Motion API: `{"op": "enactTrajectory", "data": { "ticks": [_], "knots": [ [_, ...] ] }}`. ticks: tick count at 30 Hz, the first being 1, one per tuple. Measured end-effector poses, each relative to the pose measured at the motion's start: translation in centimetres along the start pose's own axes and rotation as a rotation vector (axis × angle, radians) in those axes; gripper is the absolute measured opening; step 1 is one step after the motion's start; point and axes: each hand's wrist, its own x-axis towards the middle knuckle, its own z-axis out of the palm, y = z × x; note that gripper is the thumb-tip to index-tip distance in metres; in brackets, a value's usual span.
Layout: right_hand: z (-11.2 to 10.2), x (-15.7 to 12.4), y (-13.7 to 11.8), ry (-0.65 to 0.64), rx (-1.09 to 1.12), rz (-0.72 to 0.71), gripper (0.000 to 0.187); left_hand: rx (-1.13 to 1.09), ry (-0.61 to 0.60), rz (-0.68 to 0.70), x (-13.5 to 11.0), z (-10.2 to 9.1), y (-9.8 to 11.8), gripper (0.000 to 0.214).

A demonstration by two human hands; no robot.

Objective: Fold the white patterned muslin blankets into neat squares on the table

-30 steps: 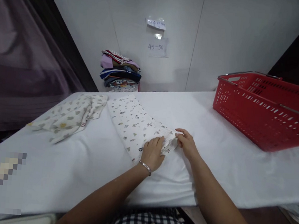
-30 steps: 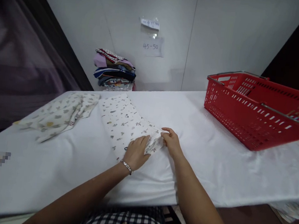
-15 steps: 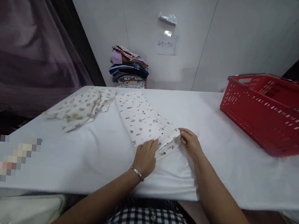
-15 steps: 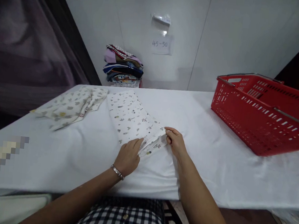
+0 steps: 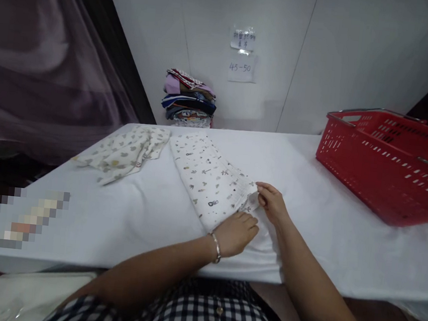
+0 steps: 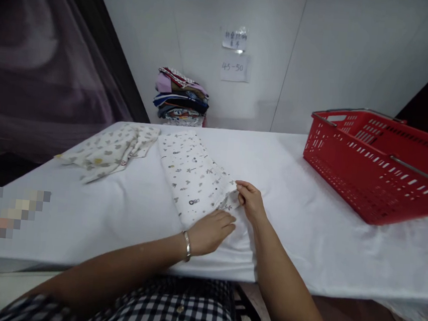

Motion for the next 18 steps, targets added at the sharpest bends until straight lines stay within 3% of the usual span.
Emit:
{"op": "enactTrajectory", "data": {
  "ticks": [2,6,11,18],
  "knots": [
    [0.1,-0.1,0.0,-0.017,-0.013,-0.023,0.028,0.136,-0.039,-0.042,2.1,0.6,-0.5,0.029],
    [-0.1,0.0,-0.1,-0.031,-0.033,-0.042,0.027,0.379,-0.174,-0.218,4.6,2.2,-1.0,0.068],
    [-0.1,0.0,0.0,-0.036,-0.039,-0.038,0.025,0.474,-0.383,-0.177,3.4,3.0,0.0,0.051],
    [-0.2,-0.1,-0.3,0.023,-0.087,-0.016,0.023,0.568,-0.498,-0.115,0.3,0.9,0.7,0.032]
  ]
}}
